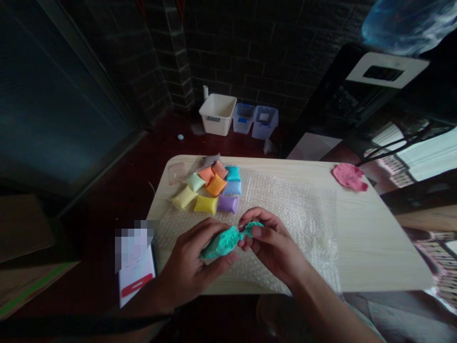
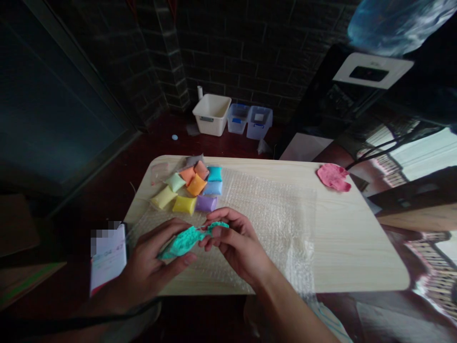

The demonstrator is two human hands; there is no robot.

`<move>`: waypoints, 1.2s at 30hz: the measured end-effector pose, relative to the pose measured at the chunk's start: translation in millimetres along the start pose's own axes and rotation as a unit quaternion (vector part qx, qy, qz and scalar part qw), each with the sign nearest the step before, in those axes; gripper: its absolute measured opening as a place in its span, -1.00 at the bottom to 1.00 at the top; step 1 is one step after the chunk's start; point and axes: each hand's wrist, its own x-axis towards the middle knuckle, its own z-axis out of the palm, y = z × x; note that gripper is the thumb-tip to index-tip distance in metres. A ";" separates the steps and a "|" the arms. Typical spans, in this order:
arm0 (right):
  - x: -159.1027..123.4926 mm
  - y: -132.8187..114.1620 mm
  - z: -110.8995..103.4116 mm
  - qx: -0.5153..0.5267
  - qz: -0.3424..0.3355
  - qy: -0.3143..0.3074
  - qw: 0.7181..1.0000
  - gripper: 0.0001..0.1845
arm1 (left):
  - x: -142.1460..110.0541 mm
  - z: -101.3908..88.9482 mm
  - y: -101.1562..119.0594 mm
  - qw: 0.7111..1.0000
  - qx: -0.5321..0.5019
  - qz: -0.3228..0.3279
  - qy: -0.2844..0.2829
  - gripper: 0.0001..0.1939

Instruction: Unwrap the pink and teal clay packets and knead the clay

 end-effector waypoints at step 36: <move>-7.8 7.4 2.5 -0.546 -0.289 0.035 0.786 -0.69 | 6.7 12.7 -13.7 0.926 -0.291 -0.234 0.058 -0.51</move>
